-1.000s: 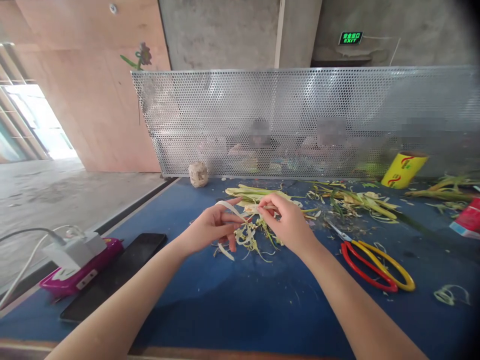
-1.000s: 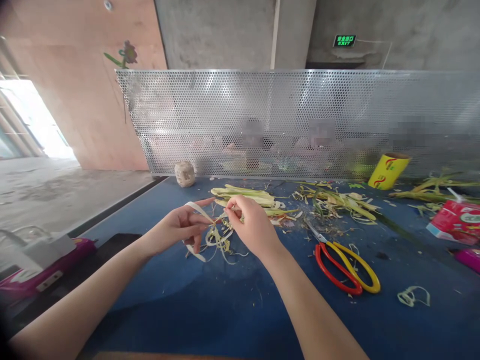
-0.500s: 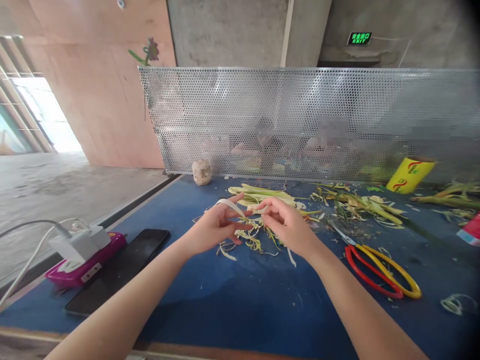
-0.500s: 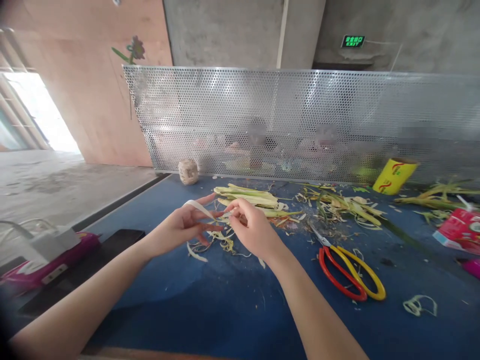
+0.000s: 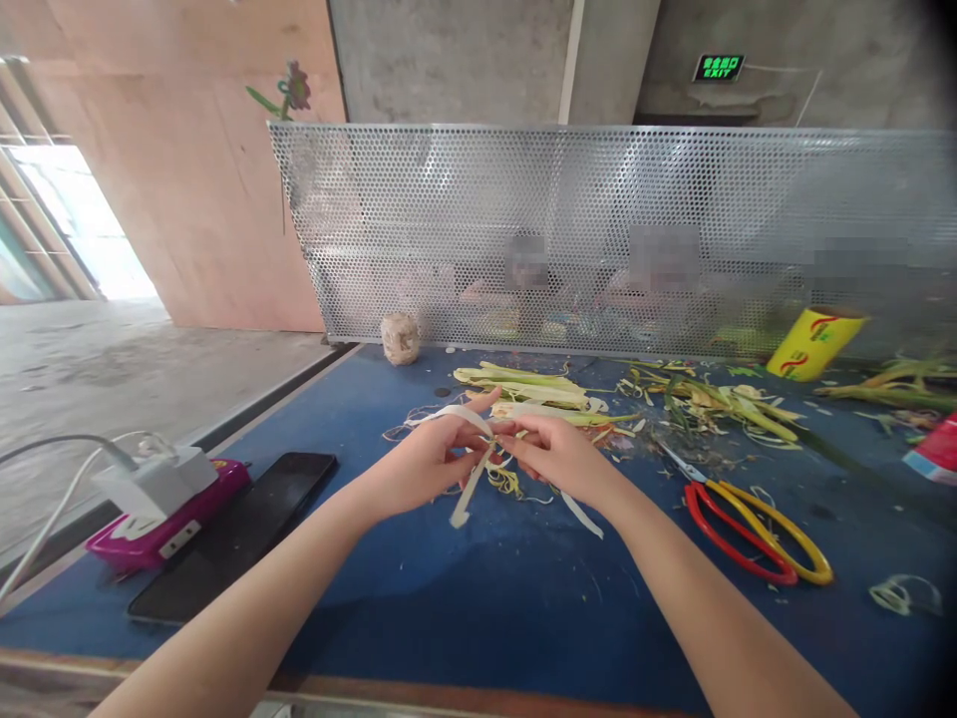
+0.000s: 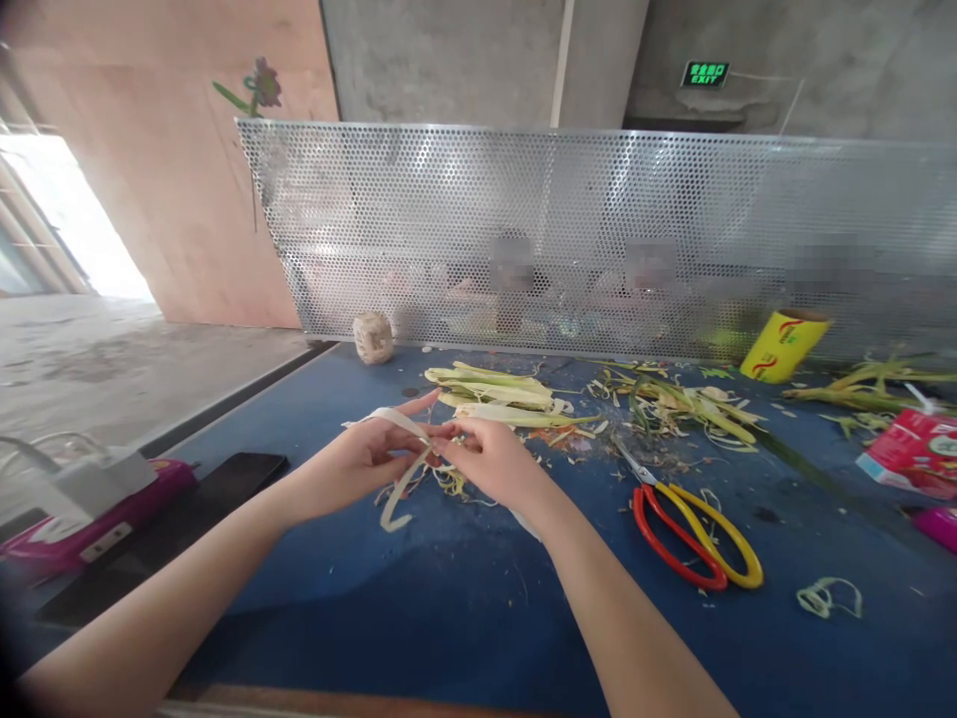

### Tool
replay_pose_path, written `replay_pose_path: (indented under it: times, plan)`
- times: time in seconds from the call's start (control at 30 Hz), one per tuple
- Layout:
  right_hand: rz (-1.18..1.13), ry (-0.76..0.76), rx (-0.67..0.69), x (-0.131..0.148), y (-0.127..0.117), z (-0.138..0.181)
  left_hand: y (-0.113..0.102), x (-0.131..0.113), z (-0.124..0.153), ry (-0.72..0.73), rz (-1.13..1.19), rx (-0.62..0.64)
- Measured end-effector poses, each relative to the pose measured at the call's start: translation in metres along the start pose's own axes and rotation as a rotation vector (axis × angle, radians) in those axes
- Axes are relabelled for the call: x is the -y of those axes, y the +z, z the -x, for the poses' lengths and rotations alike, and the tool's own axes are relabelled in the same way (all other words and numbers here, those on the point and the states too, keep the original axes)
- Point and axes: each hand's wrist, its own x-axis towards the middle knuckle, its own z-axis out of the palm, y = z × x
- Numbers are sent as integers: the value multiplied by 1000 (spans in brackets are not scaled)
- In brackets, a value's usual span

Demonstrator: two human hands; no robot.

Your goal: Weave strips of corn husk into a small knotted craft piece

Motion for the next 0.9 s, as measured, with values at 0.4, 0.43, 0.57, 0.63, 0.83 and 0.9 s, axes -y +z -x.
replay_pose_path:
  times: [0.4,0.43,0.57,0.63,0.83,0.9]
  plan:
    - [15,-51,-53,-3,9,0,1,-4,1,31,-326,-87]
    - [57,-50,-58,-2,10,0,2,-4,1,22,-313,-84]
    - [407,-100,-197,3,14,4,8,-2,-1,12,-229,-89]
    - [616,-134,-303,6,16,7,11,-1,-3,18,-167,-70]
    - [806,-286,-490,9,22,10,20,1,-7,15,193,20]
    - [622,-279,-526,10,22,10,23,5,-8,5,379,17]
